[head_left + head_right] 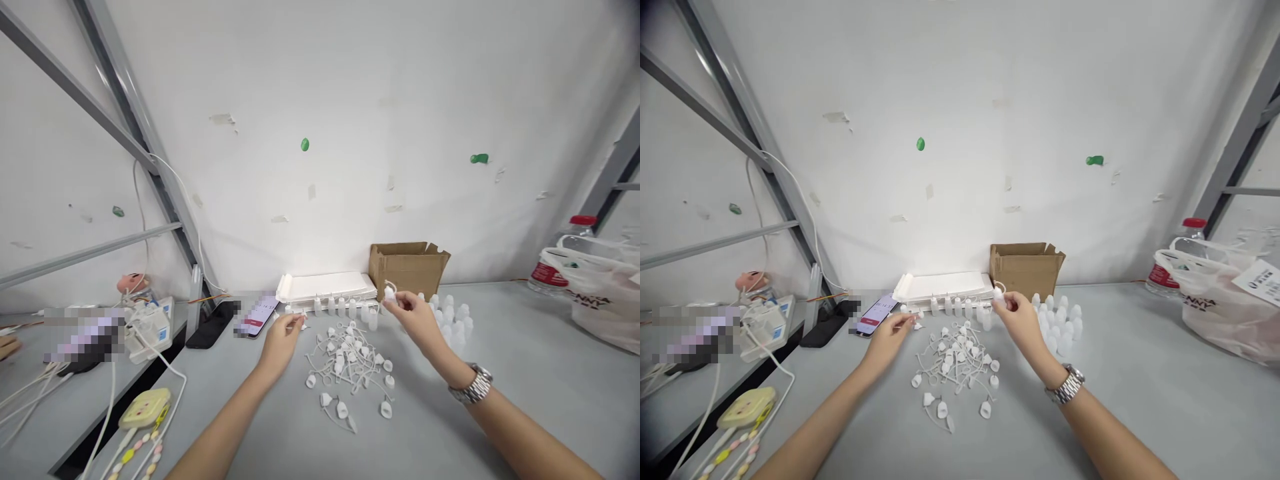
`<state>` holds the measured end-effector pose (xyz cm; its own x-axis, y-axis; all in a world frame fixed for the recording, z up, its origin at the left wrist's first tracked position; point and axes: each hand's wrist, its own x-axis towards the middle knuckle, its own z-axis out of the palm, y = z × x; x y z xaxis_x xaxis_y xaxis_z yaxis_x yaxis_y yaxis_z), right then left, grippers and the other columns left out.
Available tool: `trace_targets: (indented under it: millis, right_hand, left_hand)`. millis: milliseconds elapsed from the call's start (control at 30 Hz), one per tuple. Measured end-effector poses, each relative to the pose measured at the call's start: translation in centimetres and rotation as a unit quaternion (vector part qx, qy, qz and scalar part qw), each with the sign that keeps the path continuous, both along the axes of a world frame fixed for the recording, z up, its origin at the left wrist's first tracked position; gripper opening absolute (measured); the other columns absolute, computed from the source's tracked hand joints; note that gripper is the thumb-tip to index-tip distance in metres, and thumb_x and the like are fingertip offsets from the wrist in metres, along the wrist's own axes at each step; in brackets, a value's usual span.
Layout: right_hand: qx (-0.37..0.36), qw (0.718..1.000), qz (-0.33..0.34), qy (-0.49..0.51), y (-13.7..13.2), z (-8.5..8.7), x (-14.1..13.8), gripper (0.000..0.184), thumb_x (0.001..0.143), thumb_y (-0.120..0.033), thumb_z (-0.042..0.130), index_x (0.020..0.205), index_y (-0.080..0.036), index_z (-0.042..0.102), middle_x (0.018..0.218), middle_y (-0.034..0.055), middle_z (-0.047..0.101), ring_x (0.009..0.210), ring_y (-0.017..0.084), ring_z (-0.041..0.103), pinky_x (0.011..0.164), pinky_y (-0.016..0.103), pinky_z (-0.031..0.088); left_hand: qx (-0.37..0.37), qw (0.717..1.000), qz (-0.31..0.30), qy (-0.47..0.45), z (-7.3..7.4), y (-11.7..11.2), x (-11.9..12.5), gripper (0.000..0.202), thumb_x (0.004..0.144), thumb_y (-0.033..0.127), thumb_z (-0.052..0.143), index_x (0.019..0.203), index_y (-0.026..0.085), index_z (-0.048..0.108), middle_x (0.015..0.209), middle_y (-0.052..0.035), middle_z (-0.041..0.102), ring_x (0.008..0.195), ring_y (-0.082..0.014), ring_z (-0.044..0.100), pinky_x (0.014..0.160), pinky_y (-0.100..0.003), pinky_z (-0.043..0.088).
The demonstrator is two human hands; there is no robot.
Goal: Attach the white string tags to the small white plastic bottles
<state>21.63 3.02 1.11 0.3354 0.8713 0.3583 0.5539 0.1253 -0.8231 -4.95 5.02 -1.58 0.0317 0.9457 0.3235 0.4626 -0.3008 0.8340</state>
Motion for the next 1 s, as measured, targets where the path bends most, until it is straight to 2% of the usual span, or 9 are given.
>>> trace_targets:
  millis: [67, 100, 200, 333, 500, 667, 833, 1000]
  right_hand:
    - [-0.020, 1.000, -0.007, -0.007, 0.5, 0.2, 0.9, 0.024, 0.069, -0.040, 0.052, 0.063, -0.020, 0.042, 0.054, -0.0055, 0.038, 0.051, 0.012, 0.040, 0.049, 0.023, 0.031]
    - [-0.028, 0.999, -0.009, -0.014, 0.6, 0.3, 1.2, 0.023, 0.069, -0.038, 0.052, 0.062, -0.020, 0.040, 0.054, -0.0057, 0.038, 0.050, 0.012, 0.040, 0.048, 0.023, 0.030]
    - [-0.059, 0.997, -0.012, -0.046, 1.0, 0.1, 1.6, 0.018, 0.065, -0.031, 0.055, 0.061, -0.020, 0.042, 0.054, -0.0043, 0.044, 0.052, 0.013, 0.044, 0.048, 0.022, 0.031]
    - [-0.113, 0.989, 0.002, -0.091, 1.4, -1.0, 1.7, 0.014, 0.061, -0.023, 0.059, 0.058, -0.018, 0.046, 0.066, 0.0023, 0.052, 0.053, 0.014, 0.049, 0.043, 0.022, 0.033]
    - [-0.161, 0.980, 0.025, -0.114, 1.7, -2.7, 1.1, 0.010, 0.066, -0.021, 0.056, 0.062, -0.016, 0.047, 0.087, 0.0108, 0.056, 0.051, 0.013, 0.053, 0.030, 0.018, 0.032]
    - [-0.195, 0.972, 0.047, -0.123, 1.7, -3.6, 0.7, 0.008, 0.067, -0.019, 0.055, 0.068, -0.015, 0.049, 0.077, 0.0078, 0.059, 0.049, 0.013, 0.057, 0.028, 0.017, 0.033]
    - [-0.221, 0.964, 0.059, -0.134, 1.5, -4.0, 0.6, 0.009, 0.072, -0.017, 0.051, 0.079, -0.015, 0.049, 0.077, 0.0064, 0.062, 0.041, 0.010, 0.056, 0.029, 0.016, 0.031]
    - [-0.249, 0.955, 0.063, -0.151, 1.4, -4.0, 0.5, 0.017, 0.073, -0.015, 0.051, 0.090, -0.014, 0.049, 0.074, 0.0063, 0.064, 0.036, 0.010, 0.053, 0.029, 0.018, 0.029]
  left_hand:
    - [0.028, 0.998, -0.001, 0.049, -0.9, -0.1, 0.2, 0.021, 0.075, 0.031, 0.051, 0.082, 0.018, 0.066, 0.093, -0.0083, 0.064, 0.093, -0.0244, 0.057, 0.086, -0.041, 0.042]
    - [0.061, 0.992, 0.000, 0.109, -1.5, -0.2, 0.4, 0.022, 0.077, 0.027, 0.048, 0.086, 0.020, 0.066, 0.097, -0.0083, 0.063, 0.095, -0.0241, 0.055, 0.087, -0.041, 0.041]
    - [0.130, 0.961, 0.013, 0.243, -3.0, -0.2, 0.8, 0.029, 0.081, 0.020, 0.041, 0.100, 0.018, 0.062, 0.109, -0.0103, 0.059, 0.105, -0.0237, 0.051, 0.091, -0.041, 0.040]
    - [0.149, 0.941, 0.021, 0.303, -3.9, 0.2, 0.6, 0.032, 0.081, 0.017, 0.039, 0.107, 0.016, 0.058, 0.113, -0.0114, 0.058, 0.108, -0.0230, 0.050, 0.093, -0.040, 0.040]
    - [0.136, 0.947, 0.005, 0.290, -3.2, -0.1, 0.5, 0.031, 0.083, 0.020, 0.040, 0.108, 0.015, 0.059, 0.110, -0.0115, 0.059, 0.106, -0.0237, 0.051, 0.091, -0.040, 0.041]
    - [0.069, 0.971, -0.065, 0.220, -1.5, -1.4, 1.3, 0.028, 0.083, 0.027, 0.044, 0.104, 0.020, 0.061, 0.097, -0.0069, 0.061, 0.096, -0.0209, 0.054, 0.086, -0.037, 0.043]
    - [0.043, 0.960, -0.166, 0.222, -0.3, -2.7, 2.0, 0.027, 0.082, 0.032, 0.050, 0.105, 0.023, 0.062, 0.093, -0.0047, 0.059, 0.093, -0.0192, 0.052, 0.084, -0.033, 0.043]
    - [0.065, 0.953, -0.159, 0.251, -0.2, -2.9, 2.0, 0.025, 0.081, 0.029, 0.053, 0.102, 0.020, 0.063, 0.092, -0.0060, 0.059, 0.091, -0.0193, 0.052, 0.084, -0.033, 0.043]
